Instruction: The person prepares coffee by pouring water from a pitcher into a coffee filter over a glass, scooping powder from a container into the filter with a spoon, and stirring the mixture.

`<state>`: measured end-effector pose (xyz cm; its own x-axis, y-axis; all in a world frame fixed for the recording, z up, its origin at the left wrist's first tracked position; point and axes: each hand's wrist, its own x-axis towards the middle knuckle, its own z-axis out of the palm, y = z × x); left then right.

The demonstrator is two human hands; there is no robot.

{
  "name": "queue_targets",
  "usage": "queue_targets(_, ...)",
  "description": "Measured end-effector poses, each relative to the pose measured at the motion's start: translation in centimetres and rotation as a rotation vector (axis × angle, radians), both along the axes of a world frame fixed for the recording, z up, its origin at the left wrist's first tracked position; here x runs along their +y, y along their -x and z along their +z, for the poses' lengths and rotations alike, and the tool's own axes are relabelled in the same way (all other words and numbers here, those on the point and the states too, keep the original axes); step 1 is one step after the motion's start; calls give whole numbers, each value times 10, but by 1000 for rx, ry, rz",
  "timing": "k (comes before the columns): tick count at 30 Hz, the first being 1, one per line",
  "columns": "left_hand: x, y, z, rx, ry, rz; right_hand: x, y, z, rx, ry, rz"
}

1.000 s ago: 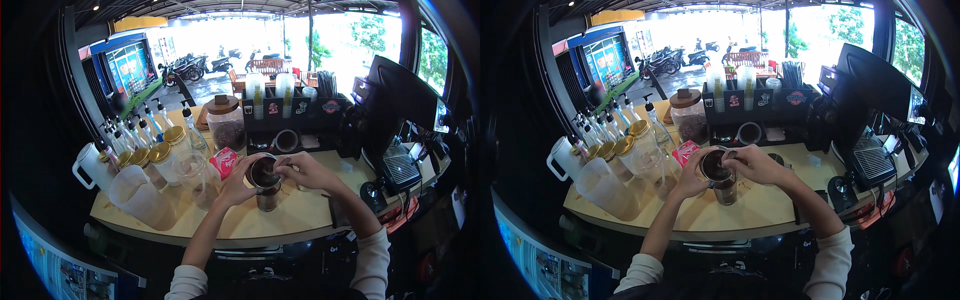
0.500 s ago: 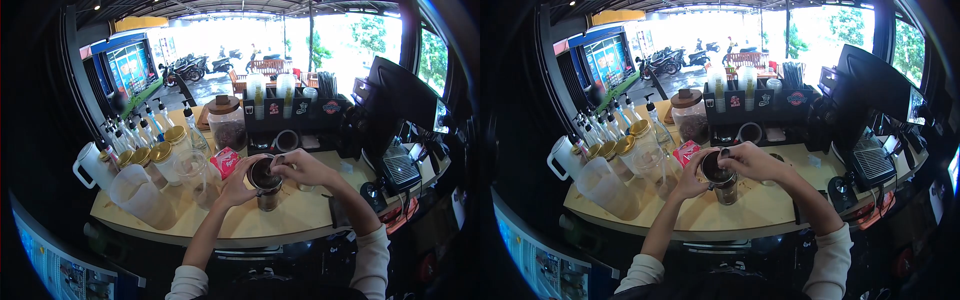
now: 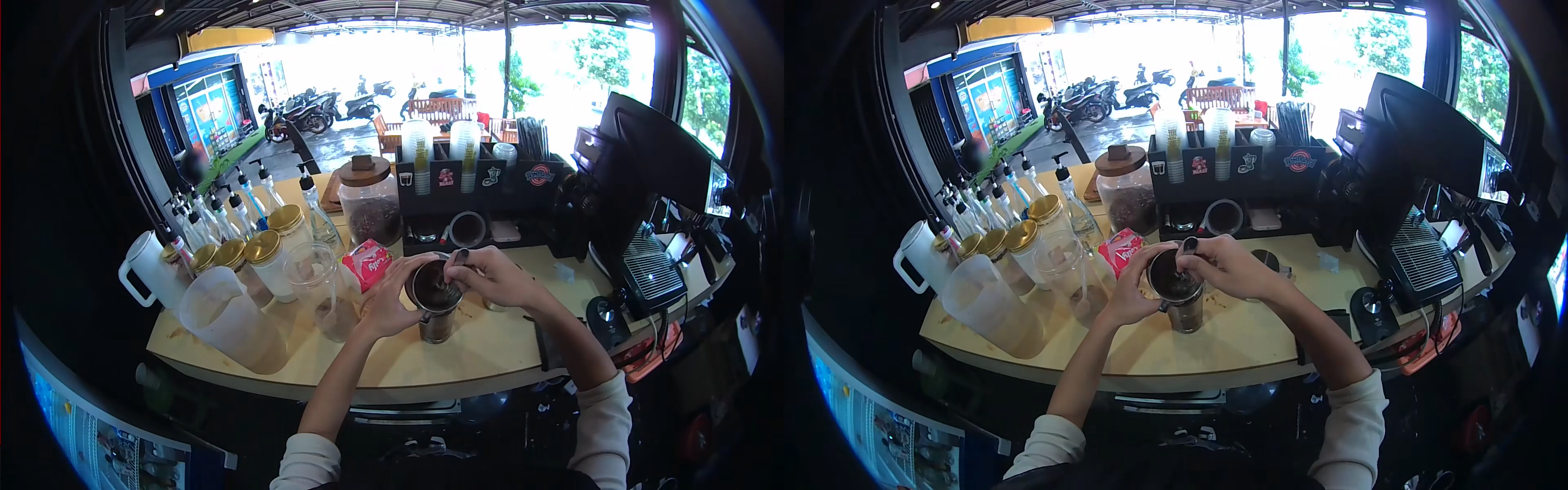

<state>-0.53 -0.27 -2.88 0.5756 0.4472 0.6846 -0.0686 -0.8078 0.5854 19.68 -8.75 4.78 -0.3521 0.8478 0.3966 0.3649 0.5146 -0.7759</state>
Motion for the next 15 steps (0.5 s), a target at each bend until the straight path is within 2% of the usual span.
queue_targets(3, -2, 0, 0, -21, 49, -17, 3, -8, 6, -48, -14, -44)
queue_targets(5, -2, 3, 4, 33, -66, 17, 3, -10, 8, -58, 13, -83)
queue_targets(8, -3, 3, 7, 99, -167, 57, 1, 0, 8, -149, -42, 18)
queue_targets(10, -4, 3, 6, 77, -152, 47, 0, 3, 14, -180, -57, 1)
queue_targets(15, -4, 8, 6, 55, -143, 55, 1, 2, 10, -81, -16, 3)
